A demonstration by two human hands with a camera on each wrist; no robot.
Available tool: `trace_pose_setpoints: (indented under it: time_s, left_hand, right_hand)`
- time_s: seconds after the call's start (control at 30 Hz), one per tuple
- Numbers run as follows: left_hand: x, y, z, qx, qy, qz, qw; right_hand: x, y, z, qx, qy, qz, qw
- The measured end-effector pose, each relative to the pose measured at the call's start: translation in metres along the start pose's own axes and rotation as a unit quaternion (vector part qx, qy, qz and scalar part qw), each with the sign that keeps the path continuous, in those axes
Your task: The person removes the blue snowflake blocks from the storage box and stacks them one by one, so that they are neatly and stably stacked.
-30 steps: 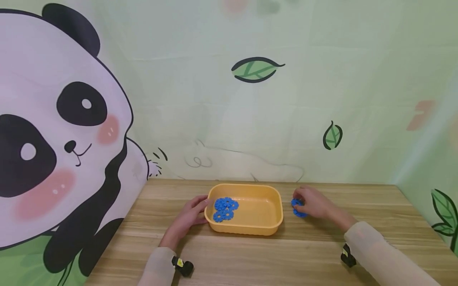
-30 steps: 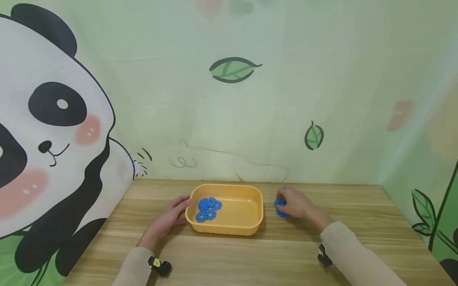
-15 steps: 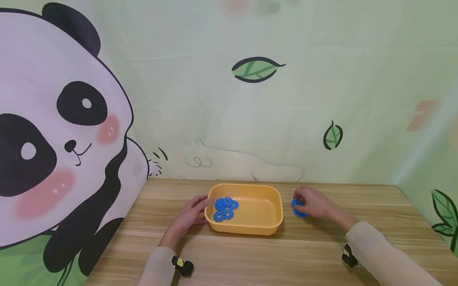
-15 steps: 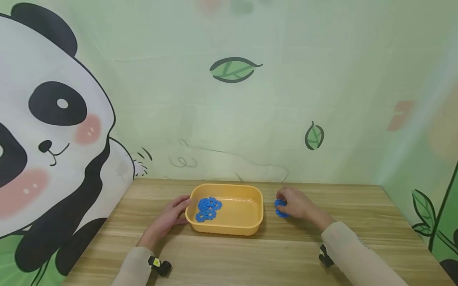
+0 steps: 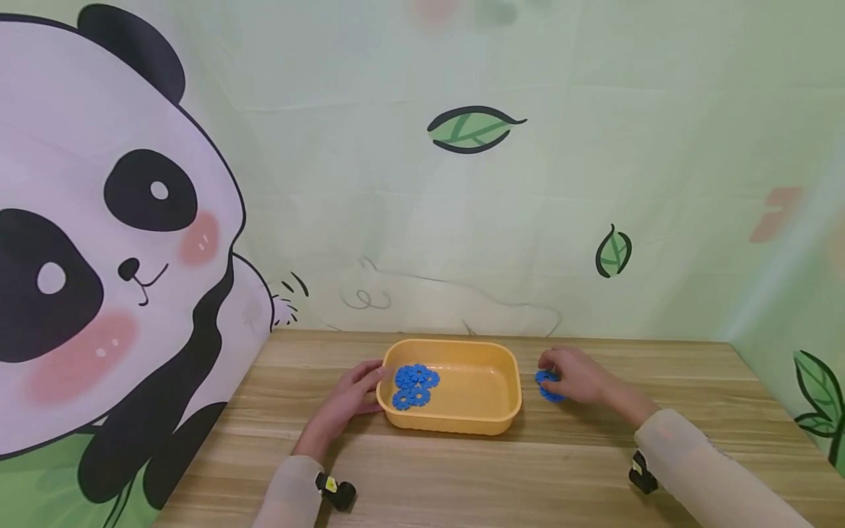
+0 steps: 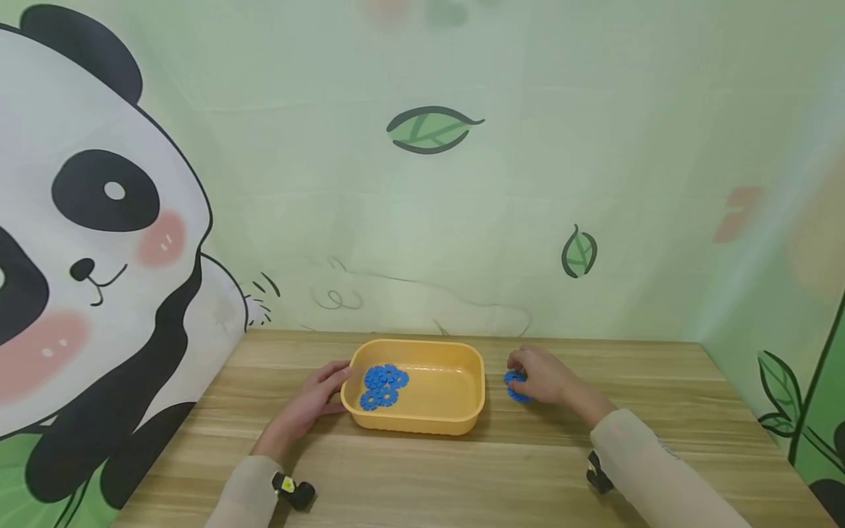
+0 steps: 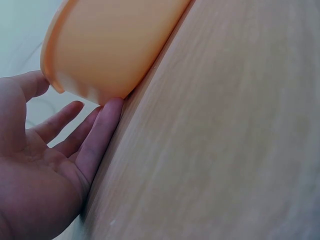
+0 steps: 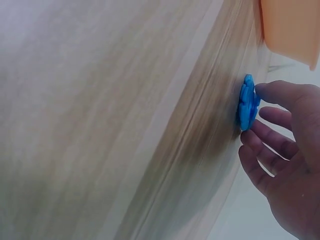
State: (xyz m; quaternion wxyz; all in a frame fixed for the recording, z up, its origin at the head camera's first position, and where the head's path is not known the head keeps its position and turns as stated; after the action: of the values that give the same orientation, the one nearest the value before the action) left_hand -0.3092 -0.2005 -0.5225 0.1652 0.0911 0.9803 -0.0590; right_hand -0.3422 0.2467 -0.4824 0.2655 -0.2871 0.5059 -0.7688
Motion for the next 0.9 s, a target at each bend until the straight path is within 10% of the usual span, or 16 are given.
trace_pose_setpoints:
  time_s: [0.9]
  left_hand:
    - [-0.002,0.001,-0.001,0.008,0.001,-0.002,1.0000]
  right_hand:
    - [-0.005,-0.004,0.004,0.112,0.062,-0.011,0.9916]
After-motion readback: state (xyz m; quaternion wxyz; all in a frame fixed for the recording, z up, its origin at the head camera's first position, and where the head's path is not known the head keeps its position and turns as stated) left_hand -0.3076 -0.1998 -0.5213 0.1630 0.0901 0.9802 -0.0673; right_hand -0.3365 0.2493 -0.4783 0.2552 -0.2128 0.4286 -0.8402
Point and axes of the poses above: each hand's wrist, its own x-axis towards the middle knuckle, its own y-axis out of the palm, z = x × y, the point moved 1 cm from there along x, towards the middle knuckle, and after that the axes turned 12 degrees about -y, right-handed, at the moved point
